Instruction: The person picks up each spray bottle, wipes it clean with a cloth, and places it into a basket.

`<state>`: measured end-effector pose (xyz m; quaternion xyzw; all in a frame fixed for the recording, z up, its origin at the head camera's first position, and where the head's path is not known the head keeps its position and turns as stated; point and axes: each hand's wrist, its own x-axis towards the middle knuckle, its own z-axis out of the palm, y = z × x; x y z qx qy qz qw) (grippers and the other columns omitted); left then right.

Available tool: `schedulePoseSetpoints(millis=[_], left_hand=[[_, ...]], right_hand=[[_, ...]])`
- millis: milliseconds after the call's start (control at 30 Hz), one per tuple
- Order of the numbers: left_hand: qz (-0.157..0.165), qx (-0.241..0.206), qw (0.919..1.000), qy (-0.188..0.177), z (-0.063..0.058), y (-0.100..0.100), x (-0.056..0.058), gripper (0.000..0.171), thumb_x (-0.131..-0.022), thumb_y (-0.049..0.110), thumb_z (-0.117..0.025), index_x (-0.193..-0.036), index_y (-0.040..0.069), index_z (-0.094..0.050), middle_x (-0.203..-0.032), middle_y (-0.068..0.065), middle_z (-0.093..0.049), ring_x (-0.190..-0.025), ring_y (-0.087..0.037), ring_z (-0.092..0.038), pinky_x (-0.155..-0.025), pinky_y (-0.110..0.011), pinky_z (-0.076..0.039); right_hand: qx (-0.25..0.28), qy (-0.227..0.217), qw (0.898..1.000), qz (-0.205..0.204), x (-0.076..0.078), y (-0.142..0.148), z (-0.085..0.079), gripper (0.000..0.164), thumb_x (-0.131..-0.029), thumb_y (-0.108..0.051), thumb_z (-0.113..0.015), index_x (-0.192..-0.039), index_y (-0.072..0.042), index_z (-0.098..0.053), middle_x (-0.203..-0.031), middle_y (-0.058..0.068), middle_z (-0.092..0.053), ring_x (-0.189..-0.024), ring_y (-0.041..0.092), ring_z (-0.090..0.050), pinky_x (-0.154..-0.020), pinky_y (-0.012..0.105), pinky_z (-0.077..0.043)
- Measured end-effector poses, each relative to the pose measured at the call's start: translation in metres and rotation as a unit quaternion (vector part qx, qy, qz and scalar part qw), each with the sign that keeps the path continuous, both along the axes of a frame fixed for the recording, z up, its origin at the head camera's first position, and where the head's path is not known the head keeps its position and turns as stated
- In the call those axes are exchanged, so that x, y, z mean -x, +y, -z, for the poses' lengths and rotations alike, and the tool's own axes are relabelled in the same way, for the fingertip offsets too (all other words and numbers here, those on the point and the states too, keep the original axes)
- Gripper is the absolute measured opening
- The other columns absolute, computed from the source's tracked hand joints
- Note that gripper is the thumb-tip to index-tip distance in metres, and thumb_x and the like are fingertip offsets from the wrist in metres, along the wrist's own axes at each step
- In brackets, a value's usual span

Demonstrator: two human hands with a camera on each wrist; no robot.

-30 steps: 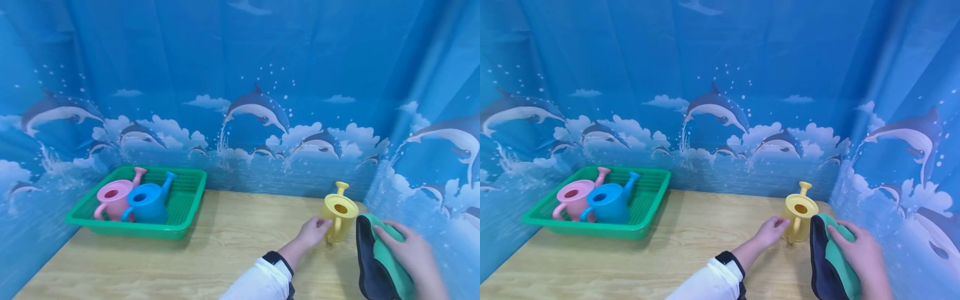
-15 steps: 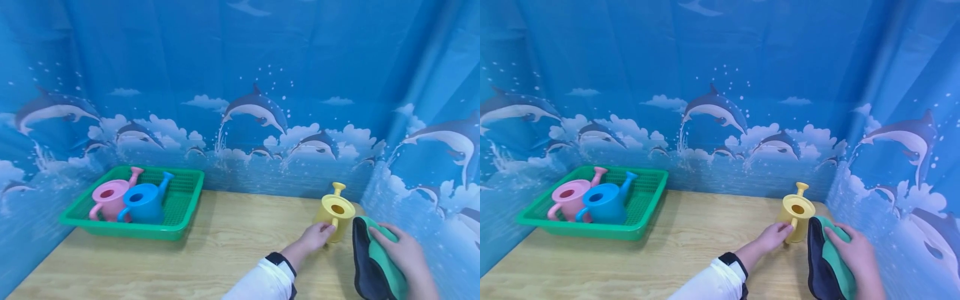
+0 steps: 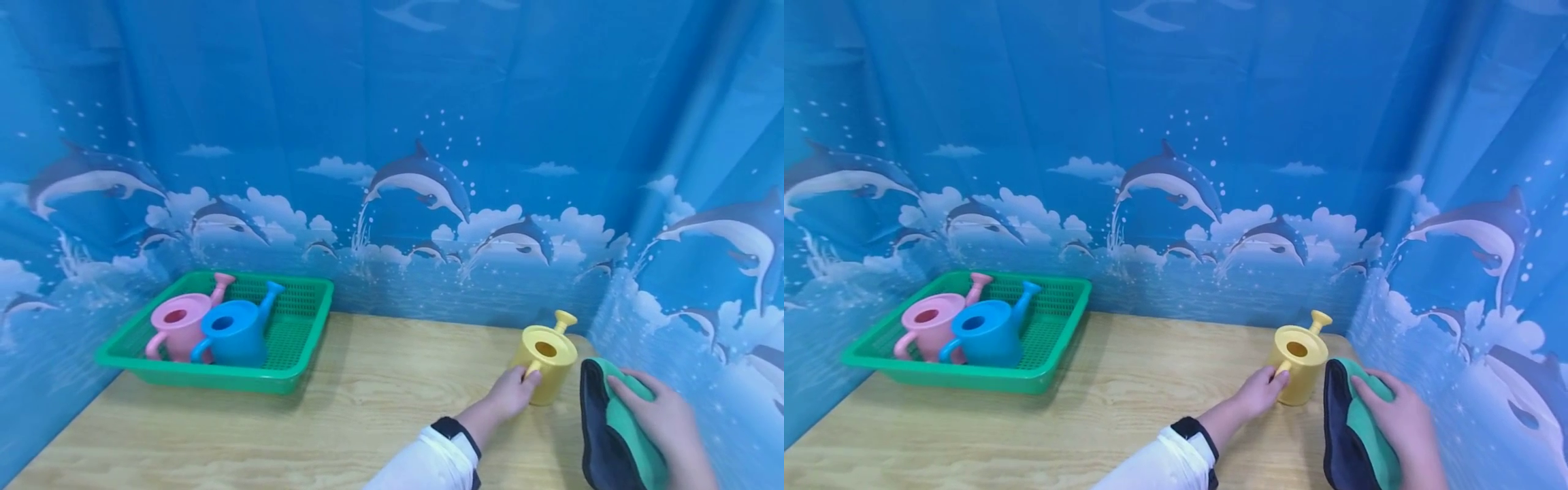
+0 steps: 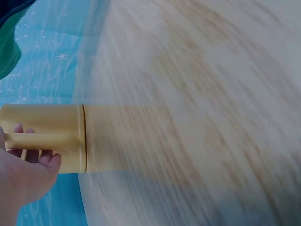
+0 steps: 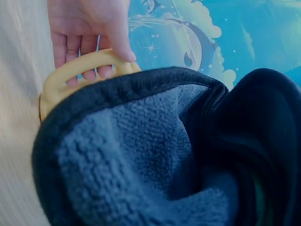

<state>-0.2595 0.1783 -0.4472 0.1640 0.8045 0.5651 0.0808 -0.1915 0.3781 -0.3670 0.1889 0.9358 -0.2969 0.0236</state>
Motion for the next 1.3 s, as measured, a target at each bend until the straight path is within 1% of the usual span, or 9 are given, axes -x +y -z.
schedulePoseSetpoints(millis=[167,267,433,567,667,800,933,1133,1300], left_hand=[[0.005,-0.005,1.0,0.001,0.0,0.0,0.0,0.029,-0.101,0.036,-0.045,-0.09,0.012,-0.056,-0.073,0.003,-0.048,-0.065,-0.009,-0.045,-0.06,-0.025,-0.041],[-0.004,-0.017,0.9998,-0.001,0.0,-0.001,0.0,0.03,-0.102,0.038,-0.041,-0.089,0.014,-0.054,-0.075,0.004,-0.05,-0.068,-0.009,-0.047,-0.064,-0.025,-0.042],[-0.048,-0.048,0.9977,0.001,-0.001,-0.003,0.004,0.029,-0.103,0.039,-0.039,-0.093,0.016,-0.053,-0.082,0.003,-0.055,-0.076,-0.01,-0.053,-0.07,-0.028,-0.046],[-0.084,-0.088,0.9926,-0.008,-0.004,-0.007,0.008,0.029,-0.103,0.038,-0.039,-0.094,0.015,-0.054,-0.087,0.0,-0.058,-0.082,-0.014,-0.057,-0.075,-0.034,-0.049],[-0.098,-0.109,0.9889,-0.021,-0.006,-0.01,0.008,0.029,-0.103,0.037,-0.04,-0.095,0.014,-0.055,-0.089,-0.001,-0.06,-0.085,-0.016,-0.058,-0.078,-0.038,-0.05],[-0.104,-0.135,0.9849,-0.031,-0.008,-0.017,0.009,0.029,-0.103,0.035,-0.04,-0.096,0.011,-0.054,-0.091,-0.003,-0.059,-0.087,-0.018,-0.057,-0.079,-0.04,-0.049],[-0.104,-0.152,0.9826,-0.026,-0.006,-0.025,0.011,0.028,-0.103,0.033,-0.041,-0.096,0.009,-0.054,-0.091,-0.002,-0.056,-0.086,-0.016,-0.055,-0.079,-0.038,-0.048],[-0.095,-0.155,0.9834,-0.005,-0.01,-0.038,0.011,0.029,-0.104,0.032,-0.039,-0.098,0.007,-0.054,-0.097,-0.003,-0.052,-0.089,-0.016,-0.053,-0.083,-0.04,-0.048],[-0.093,-0.144,0.985,0.015,-0.018,-0.047,0.007,0.035,-0.104,0.035,-0.036,-0.095,0.007,-0.055,-0.097,-0.005,-0.056,-0.092,-0.019,-0.055,-0.085,-0.042,-0.048]], right_hand=[[-0.003,-0.006,1.0,0.004,-0.002,0.003,-0.001,0.095,-0.088,-0.075,-0.033,-0.147,0.0,-0.03,-0.148,0.038,-0.02,-0.126,0.059,-0.028,-0.087,0.063,-0.04],[0.001,-0.004,1.0,0.008,-0.002,0.004,-0.002,0.095,-0.089,-0.075,-0.032,-0.147,0.0,-0.029,-0.147,0.038,-0.02,-0.125,0.059,-0.028,-0.087,0.063,-0.04],[0.001,0.005,1.0,0.01,-0.005,0.005,-0.006,0.093,-0.09,-0.073,-0.032,-0.147,0.001,-0.029,-0.147,0.038,-0.021,-0.126,0.058,-0.028,-0.088,0.063,-0.039],[-0.003,0.004,1.0,0.002,-0.005,0.005,-0.007,0.094,-0.089,-0.074,-0.032,-0.148,0.0,-0.029,-0.147,0.038,-0.02,-0.127,0.059,-0.026,-0.09,0.065,-0.037],[-0.009,0.002,1.0,-0.005,-0.004,0.005,-0.006,0.095,-0.089,-0.075,-0.032,-0.148,0.0,-0.029,-0.147,0.039,-0.02,-0.127,0.06,-0.025,-0.091,0.066,-0.036],[-0.014,0.002,1.0,-0.016,-0.003,0.003,-0.004,0.095,-0.089,-0.075,-0.033,-0.147,0.0,-0.03,-0.147,0.039,-0.02,-0.127,0.06,-0.025,-0.09,0.066,-0.037],[-0.018,0.008,0.999,-0.026,-0.002,0.002,-0.003,0.093,-0.09,-0.073,-0.033,-0.147,0.001,-0.03,-0.147,0.039,-0.02,-0.127,0.06,-0.026,-0.09,0.065,-0.037],[-0.02,0.012,0.999,-0.026,-0.002,0.001,-0.001,0.092,-0.09,-0.073,-0.034,-0.146,0.0,-0.031,-0.147,0.038,-0.021,-0.126,0.06,-0.026,-0.091,0.066,-0.037],[-0.015,0.01,1.0,-0.024,-0.002,-0.001,-0.003,0.095,-0.088,-0.075,-0.034,-0.146,0.0,-0.032,-0.147,0.038,-0.022,-0.125,0.06,-0.028,-0.089,0.064,-0.039]])
